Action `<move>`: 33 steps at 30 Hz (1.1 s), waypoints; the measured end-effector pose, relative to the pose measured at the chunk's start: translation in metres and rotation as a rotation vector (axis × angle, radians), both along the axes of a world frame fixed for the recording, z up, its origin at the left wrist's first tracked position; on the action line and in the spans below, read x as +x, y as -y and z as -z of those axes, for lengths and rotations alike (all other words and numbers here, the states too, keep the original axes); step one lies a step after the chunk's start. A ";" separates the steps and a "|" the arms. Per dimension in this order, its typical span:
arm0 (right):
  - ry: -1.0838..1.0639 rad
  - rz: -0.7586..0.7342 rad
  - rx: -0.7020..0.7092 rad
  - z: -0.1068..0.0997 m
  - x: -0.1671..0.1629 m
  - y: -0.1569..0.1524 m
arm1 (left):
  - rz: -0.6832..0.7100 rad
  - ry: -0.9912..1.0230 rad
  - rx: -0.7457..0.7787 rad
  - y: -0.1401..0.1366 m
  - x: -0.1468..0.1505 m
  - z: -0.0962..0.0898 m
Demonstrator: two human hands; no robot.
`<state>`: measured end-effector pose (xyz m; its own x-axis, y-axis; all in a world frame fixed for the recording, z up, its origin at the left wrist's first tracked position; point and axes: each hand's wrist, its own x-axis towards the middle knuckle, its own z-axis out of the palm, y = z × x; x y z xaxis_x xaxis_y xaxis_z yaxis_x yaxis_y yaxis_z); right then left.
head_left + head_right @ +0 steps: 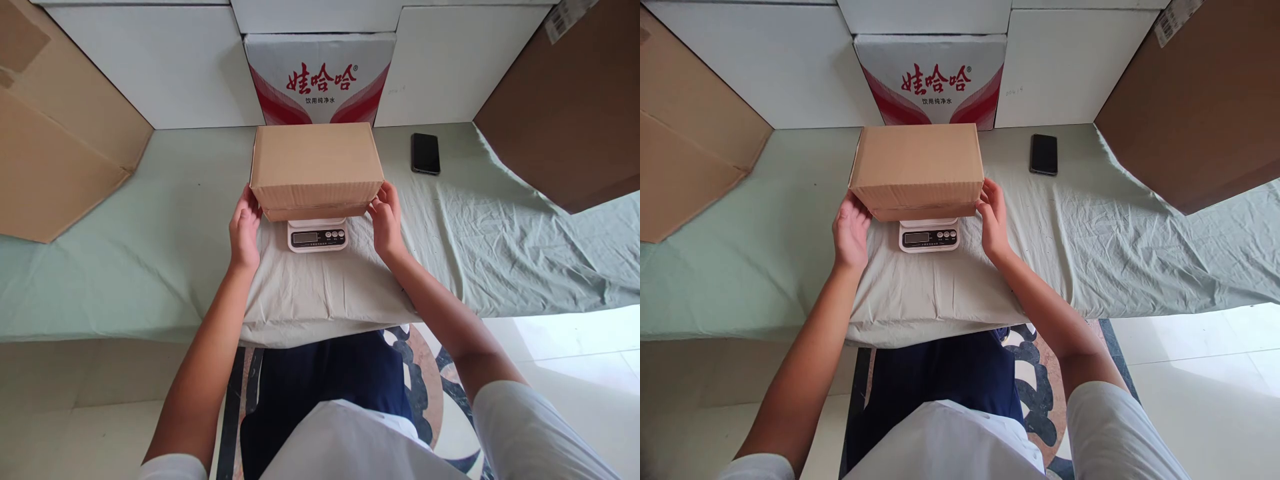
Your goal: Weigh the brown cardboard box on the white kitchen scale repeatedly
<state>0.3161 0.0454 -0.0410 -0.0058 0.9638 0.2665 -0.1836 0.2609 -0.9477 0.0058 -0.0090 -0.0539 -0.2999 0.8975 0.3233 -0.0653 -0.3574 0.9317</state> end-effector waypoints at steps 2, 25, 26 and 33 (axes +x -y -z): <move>0.004 0.001 0.001 0.001 0.000 0.000 | -0.003 -0.020 -0.013 0.000 0.000 -0.001; 0.046 -0.035 0.023 0.000 0.001 0.003 | 0.013 0.008 -0.053 0.003 0.004 -0.009; 0.046 -0.037 0.027 -0.001 0.001 0.003 | 0.013 0.012 -0.057 0.003 0.004 -0.008; 0.103 -0.051 0.071 -0.009 -0.003 0.008 | 0.020 0.015 -0.055 0.004 0.007 -0.006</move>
<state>0.3131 0.0372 -0.0323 -0.0849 0.9402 0.3298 -0.1011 0.3211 -0.9416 0.0132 -0.0125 -0.0476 -0.2867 0.9196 0.2687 -0.0859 -0.3040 0.9488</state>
